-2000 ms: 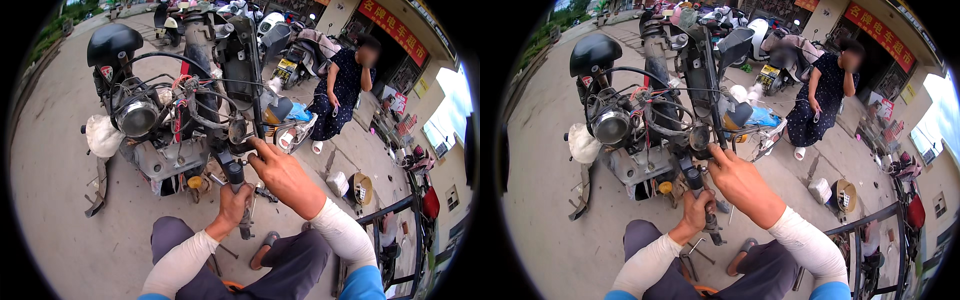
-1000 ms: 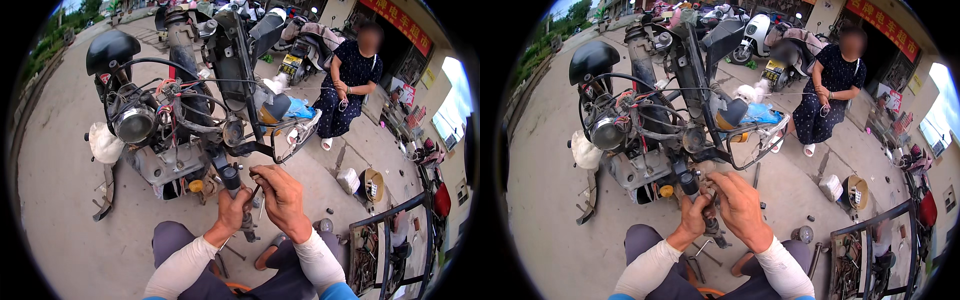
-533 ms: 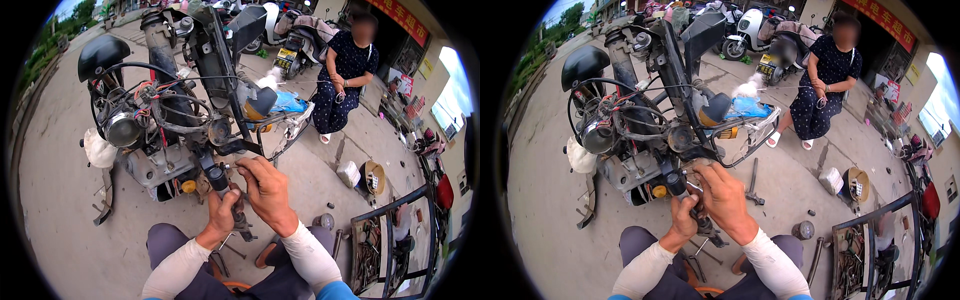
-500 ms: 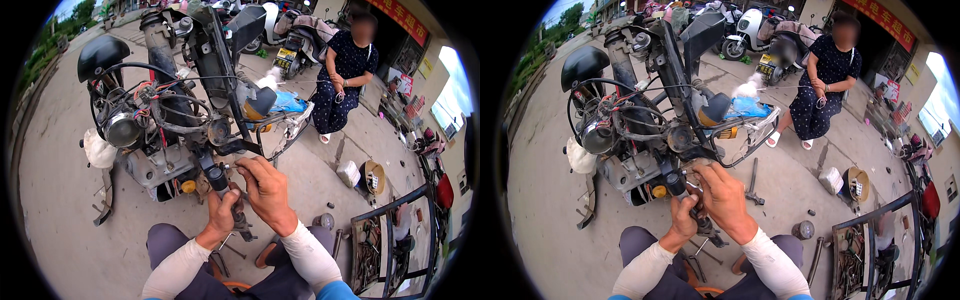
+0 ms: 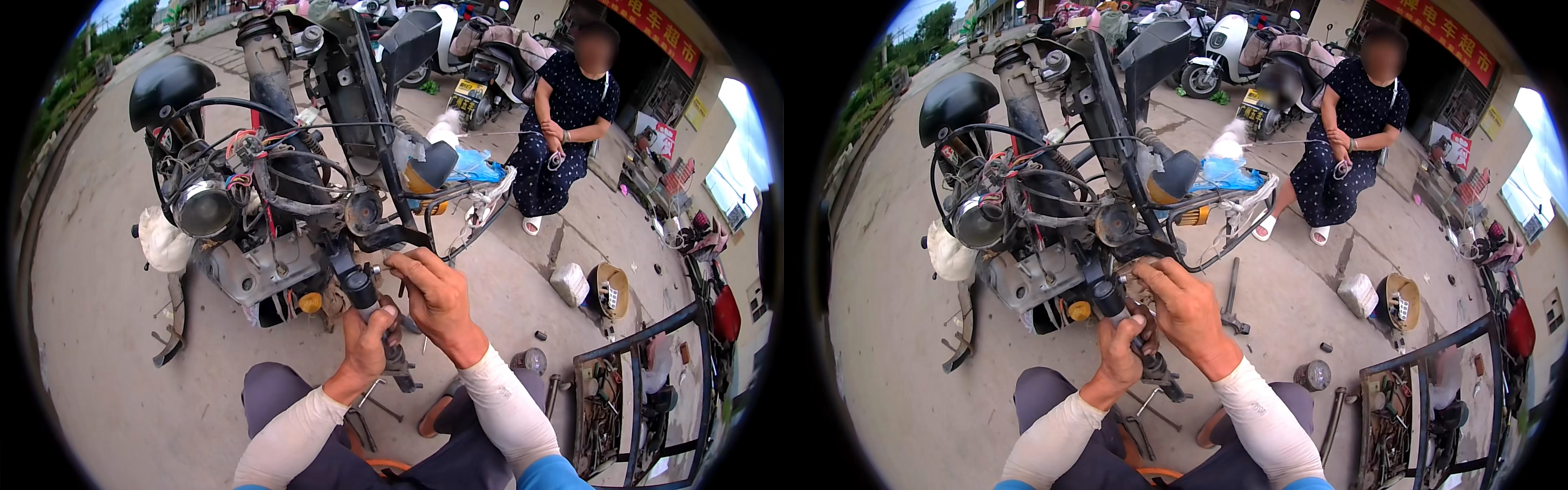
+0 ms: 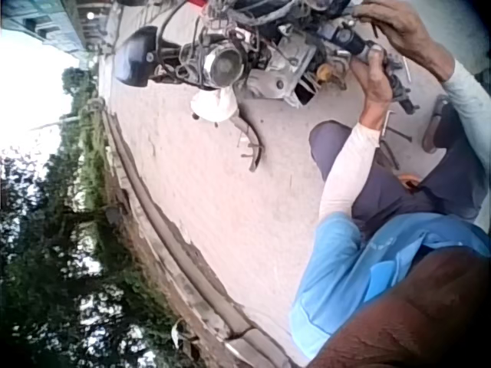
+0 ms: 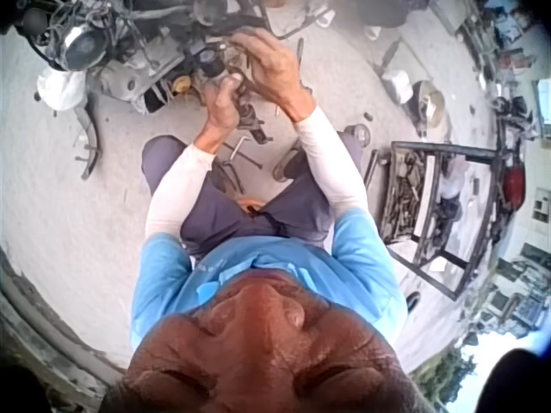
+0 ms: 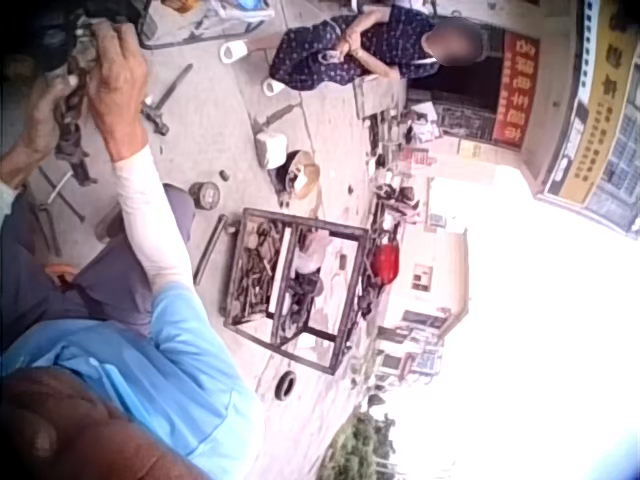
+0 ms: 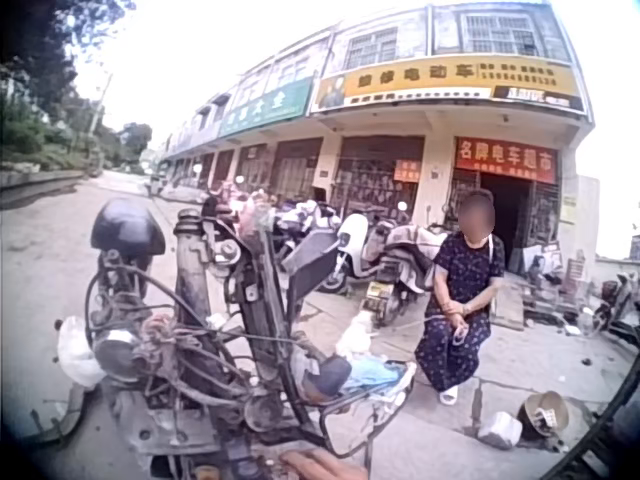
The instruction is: The person performs maintenance on a moped's front fork assembly. They use their hands and a small screwdriver-like tool to manipulate wires, adjust a mounting bracket, and insert a long bolt into the fork assembly while holding it in place.
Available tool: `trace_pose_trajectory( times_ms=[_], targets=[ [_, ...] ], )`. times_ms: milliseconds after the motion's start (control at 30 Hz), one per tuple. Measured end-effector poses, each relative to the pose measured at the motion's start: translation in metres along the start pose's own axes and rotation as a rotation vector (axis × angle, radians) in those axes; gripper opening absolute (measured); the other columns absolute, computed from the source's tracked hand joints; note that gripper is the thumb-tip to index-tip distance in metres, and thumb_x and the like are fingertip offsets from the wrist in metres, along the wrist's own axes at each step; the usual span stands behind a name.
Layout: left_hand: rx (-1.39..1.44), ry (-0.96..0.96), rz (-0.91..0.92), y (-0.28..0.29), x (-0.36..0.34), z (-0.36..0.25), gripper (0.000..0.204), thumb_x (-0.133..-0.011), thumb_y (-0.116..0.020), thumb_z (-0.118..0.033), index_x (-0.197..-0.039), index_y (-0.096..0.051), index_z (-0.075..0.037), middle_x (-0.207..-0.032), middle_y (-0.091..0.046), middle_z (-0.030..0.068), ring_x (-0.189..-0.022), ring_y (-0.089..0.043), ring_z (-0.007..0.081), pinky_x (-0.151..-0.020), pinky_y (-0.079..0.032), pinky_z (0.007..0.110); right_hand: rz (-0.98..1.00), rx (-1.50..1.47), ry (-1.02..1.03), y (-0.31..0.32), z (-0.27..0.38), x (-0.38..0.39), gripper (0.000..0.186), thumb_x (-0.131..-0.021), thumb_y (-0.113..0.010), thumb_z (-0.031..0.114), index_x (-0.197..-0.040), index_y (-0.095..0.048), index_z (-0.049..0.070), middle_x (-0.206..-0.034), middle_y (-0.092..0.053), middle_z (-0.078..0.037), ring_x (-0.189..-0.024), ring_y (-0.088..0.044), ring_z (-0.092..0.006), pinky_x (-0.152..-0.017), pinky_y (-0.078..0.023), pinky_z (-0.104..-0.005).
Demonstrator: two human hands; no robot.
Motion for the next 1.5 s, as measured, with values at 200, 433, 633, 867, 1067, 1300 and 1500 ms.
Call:
trace_pose_trajectory(
  times_ms=[200, 433, 633, 867, 1067, 1300, 1500],
  targets=[
    [-0.025, -0.009, 0.006, 0.001, 0.0, 0.0, 0.02, -0.087, -0.054, -0.023, -0.09, -0.048, -0.004, -0.073, -0.047, 0.0042, -0.053, -0.043, 0.011, -0.049, -0.036, 0.027, 0.048, 0.074, 0.098, 0.004, 0.002, -0.008, 0.034, -0.074, -0.068, -0.003, -0.108, -0.067, 0.004, -0.097, -0.068, -0.01, -0.076, -0.069, -0.0302, -0.061, -0.055, -0.0356],
    [-0.041, -0.002, -0.037, 0.001, 0.0, -0.003, 0.022, -0.086, -0.055, -0.024, -0.092, -0.05, -0.004, -0.074, -0.051, 0.0046, -0.054, -0.045, 0.0104, -0.049, -0.038, 0.026, 0.119, -0.024, -0.325, 0.005, 0.017, 0.006, 0.029, -0.09, -0.067, 0.004, -0.119, -0.062, 0.003, -0.093, -0.068, -0.015, -0.075, -0.068, -0.0324, -0.065, -0.053, -0.0381],
    [-0.031, -0.038, -0.005, 0.001, 0.003, -0.003, 0.024, -0.085, -0.059, -0.027, -0.09, -0.052, -0.004, -0.076, -0.053, 0.0033, -0.058, -0.048, 0.0098, -0.052, -0.038, 0.025, 0.201, 0.012, -0.367, 0.02, 0.028, 0.037, 0.041, -0.092, -0.068, 0.007, -0.129, -0.054, -0.001, -0.09, -0.064, -0.015, -0.077, -0.063, -0.0285, -0.073, -0.05, -0.0359],
    [0.016, -0.12, 0.018, 0.004, 0.0, 0.008, 0.02, -0.085, -0.059, -0.018, -0.092, -0.051, -0.001, -0.069, -0.05, 0.0014, -0.055, -0.046, 0.0083, -0.051, -0.037, 0.025, 0.046, -0.228, -0.078, 0.031, 0.045, 0.024, 0.031, -0.089, -0.068, 0.0, -0.119, -0.059, -0.002, -0.09, -0.067, -0.012, -0.076, -0.064, -0.0199, -0.068, -0.05, -0.0312],
    [0.009, -0.127, -0.016, 0.005, 0.002, 0.003, 0.015, -0.083, -0.056, -0.004, -0.097, -0.051, 0.0, -0.074, -0.052, 0.0029, -0.056, -0.05, 0.0105, -0.052, -0.041, 0.026, -0.091, 0.166, 0.054, 0.021, 0.044, -0.042, 0.019, -0.086, -0.069, -0.001, -0.105, -0.067, 0.002, -0.077, -0.068, -0.01, -0.062, -0.066, -0.0254, -0.055, -0.05, -0.0335],
    [-0.071, -0.029, -0.063, 0.011, 0.001, 0.008, 0.011, -0.091, -0.062, -0.01, -0.094, -0.06, 0.001, -0.072, -0.059, 0.0022, -0.058, -0.055, 0.0099, -0.054, -0.044, 0.025, 0.071, 0.17, -0.143, 0.017, 0.037, -0.041, 0.015, -0.09, -0.068, 0.015, -0.099, -0.062, 0.005, -0.074, -0.065, -0.013, -0.062, -0.066, -0.0329, -0.05, -0.047, -0.0436],
    [-0.266, -0.089, -0.092, 0.004, 0.0, 0.006, 0.016, -0.095, -0.06, -0.01, -0.081, -0.062, -0.001, -0.062, -0.057, 0.0006, -0.053, -0.053, 0.0074, -0.05, -0.043, 0.025, 0.055, 0.442, -0.132, 0.016, 0.047, -0.043, 0.02, -0.094, -0.067, 0.017, -0.082, -0.055, 0.005, -0.061, -0.061, -0.012, -0.051, -0.06, -0.034, -0.045, -0.042, -0.0419]
  ],
)
Point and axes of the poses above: each hand's wrist, its own x-axis away from the middle knuckle, its own y-axis out of the back of the hand, z = x × y, the point moved 2 cm from there along -x, towards the middle knuckle
